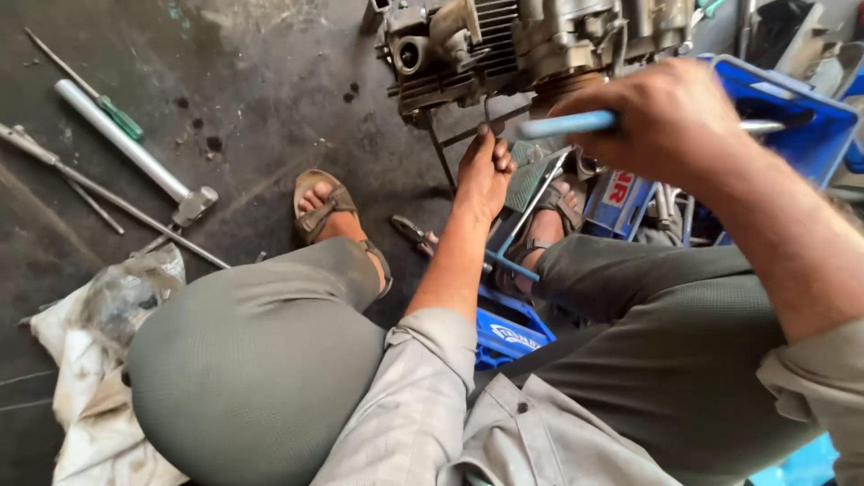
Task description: Disassembling components of a motorcycle engine on a workshop floor using various hand tools.
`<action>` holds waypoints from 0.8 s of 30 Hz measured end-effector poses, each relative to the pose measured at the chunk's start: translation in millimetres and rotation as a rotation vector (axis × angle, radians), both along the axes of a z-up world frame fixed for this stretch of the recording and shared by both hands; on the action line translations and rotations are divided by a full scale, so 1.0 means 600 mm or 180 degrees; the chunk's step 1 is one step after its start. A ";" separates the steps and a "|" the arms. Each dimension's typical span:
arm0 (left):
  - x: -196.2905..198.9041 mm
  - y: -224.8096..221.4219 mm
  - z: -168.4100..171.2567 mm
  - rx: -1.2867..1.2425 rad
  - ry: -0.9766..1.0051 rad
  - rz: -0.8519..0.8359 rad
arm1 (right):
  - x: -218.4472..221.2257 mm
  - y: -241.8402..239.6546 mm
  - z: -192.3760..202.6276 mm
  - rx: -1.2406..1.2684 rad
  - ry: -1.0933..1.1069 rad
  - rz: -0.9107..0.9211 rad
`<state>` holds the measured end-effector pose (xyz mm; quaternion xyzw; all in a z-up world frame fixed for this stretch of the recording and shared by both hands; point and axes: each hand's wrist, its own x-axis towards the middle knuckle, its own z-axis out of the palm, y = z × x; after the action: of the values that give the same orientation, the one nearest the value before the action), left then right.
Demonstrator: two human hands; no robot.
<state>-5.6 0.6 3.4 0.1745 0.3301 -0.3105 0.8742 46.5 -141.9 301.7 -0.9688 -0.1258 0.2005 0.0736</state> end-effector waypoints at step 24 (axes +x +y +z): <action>0.034 -0.014 0.039 0.2366 -0.1093 -0.0718 | -0.029 -0.010 0.140 0.0034 -0.0186 -0.0796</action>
<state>14.5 -8.0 26.8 0.5620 0.2480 -0.2303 0.7547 29.3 -147.6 385.7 -0.9819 -0.0072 0.1608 0.0995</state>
